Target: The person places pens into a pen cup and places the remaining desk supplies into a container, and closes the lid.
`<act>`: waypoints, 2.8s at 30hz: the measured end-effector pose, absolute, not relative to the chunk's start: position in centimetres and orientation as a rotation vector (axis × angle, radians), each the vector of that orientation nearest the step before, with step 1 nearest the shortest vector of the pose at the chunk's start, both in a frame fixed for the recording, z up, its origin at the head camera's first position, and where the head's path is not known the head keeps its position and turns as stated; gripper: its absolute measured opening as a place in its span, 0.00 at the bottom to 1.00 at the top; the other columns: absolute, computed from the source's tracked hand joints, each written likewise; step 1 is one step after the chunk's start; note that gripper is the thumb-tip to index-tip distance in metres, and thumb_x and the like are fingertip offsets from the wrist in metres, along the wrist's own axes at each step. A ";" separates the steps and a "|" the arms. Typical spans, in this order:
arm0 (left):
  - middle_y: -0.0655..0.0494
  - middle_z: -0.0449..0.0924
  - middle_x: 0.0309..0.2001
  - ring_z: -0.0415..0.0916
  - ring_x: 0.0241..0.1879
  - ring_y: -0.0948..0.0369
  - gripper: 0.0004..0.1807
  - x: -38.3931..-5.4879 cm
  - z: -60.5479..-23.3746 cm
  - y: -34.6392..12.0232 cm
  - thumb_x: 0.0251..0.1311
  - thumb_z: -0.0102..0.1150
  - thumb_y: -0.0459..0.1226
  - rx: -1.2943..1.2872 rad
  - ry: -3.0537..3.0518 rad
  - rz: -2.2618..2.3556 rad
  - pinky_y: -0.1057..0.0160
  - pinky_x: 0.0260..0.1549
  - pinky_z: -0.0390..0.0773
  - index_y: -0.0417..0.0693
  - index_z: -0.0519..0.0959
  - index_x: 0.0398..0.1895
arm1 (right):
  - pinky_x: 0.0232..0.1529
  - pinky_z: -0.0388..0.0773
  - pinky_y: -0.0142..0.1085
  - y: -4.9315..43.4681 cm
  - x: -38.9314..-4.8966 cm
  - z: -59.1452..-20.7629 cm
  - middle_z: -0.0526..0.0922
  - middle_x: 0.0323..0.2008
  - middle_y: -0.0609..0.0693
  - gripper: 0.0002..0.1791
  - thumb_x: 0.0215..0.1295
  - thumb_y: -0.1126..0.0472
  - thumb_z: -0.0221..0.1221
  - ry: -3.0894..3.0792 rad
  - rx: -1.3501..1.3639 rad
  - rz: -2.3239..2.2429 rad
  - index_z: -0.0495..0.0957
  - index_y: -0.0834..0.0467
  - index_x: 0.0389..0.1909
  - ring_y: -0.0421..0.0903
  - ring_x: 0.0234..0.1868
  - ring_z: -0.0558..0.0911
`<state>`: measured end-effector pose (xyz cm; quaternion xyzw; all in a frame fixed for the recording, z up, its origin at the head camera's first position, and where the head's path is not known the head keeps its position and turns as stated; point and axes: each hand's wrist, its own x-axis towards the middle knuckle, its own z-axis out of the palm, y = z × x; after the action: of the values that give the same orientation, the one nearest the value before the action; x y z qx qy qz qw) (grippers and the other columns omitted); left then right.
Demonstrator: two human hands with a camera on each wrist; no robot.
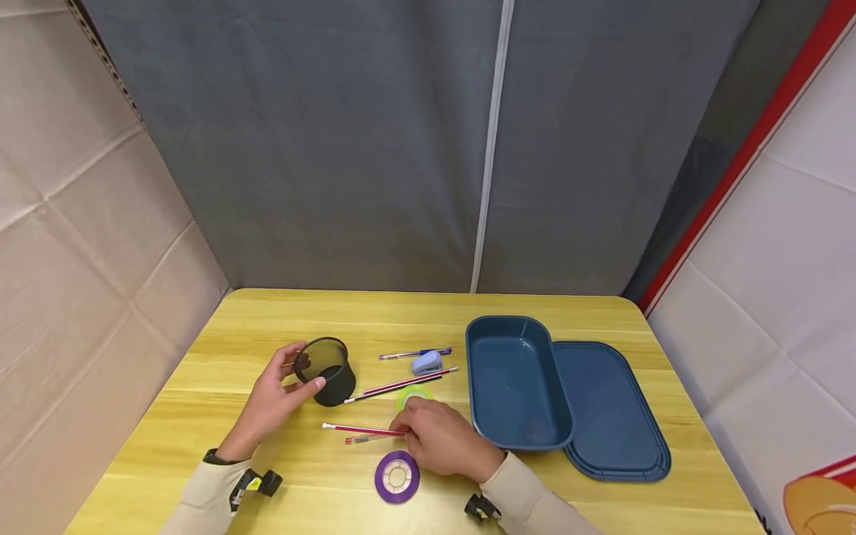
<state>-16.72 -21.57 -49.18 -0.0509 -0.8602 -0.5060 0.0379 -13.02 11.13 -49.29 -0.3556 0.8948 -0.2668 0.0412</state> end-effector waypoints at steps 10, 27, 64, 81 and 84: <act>0.40 0.69 0.73 0.70 0.71 0.40 0.46 -16.8 -49.2 -21.5 0.62 0.76 0.47 -0.134 -2.645 -1.571 0.39 0.61 0.80 0.49 0.62 0.79 | 0.46 0.81 0.31 11.1 -13.6 -47.2 0.88 0.39 0.42 0.10 0.73 0.64 0.64 2.744 -1.082 -0.900 0.87 0.50 0.50 0.31 0.38 0.78; 0.38 0.70 0.73 0.71 0.71 0.39 0.46 -16.6 -49.1 -21.4 0.62 0.76 0.45 -0.140 -2.627 -1.589 0.40 0.62 0.80 0.48 0.62 0.79 | 0.43 0.84 0.30 9.1 -15.5 -43.1 0.88 0.42 0.43 0.12 0.72 0.65 0.66 2.668 -1.010 -1.212 0.85 0.54 0.54 0.35 0.42 0.83; 0.38 0.67 0.74 0.68 0.73 0.40 0.46 -16.9 -49.4 -21.7 0.65 0.74 0.47 -0.133 -2.642 -1.640 0.39 0.64 0.78 0.48 0.60 0.80 | 0.48 0.85 0.35 0.7 -22.3 -42.2 0.84 0.41 0.51 0.16 0.68 0.69 0.65 2.528 -0.846 -1.733 0.75 0.61 0.54 0.41 0.40 0.85; 0.38 0.66 0.75 0.67 0.74 0.39 0.44 -16.7 -48.9 -21.4 0.67 0.72 0.46 -0.155 -2.642 -1.637 0.38 0.64 0.78 0.47 0.60 0.80 | 0.45 0.84 0.32 0.1 -23.2 -44.4 0.84 0.40 0.49 0.15 0.68 0.68 0.66 2.541 -0.725 -1.698 0.75 0.56 0.52 0.39 0.39 0.85; 0.38 0.67 0.75 0.67 0.73 0.39 0.44 -16.7 -48.9 -21.4 0.67 0.72 0.45 -0.153 -2.639 -1.635 0.38 0.63 0.79 0.46 0.60 0.80 | 0.44 0.84 0.31 0.2 -23.2 -44.4 0.85 0.40 0.48 0.15 0.69 0.68 0.66 2.558 -0.725 -1.689 0.76 0.56 0.53 0.39 0.39 0.85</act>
<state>-16.70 -21.39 -48.91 -0.0494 -0.8489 -0.5259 0.0167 -23.15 0.18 -44.42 -0.2302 0.8121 -0.5361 -0.0043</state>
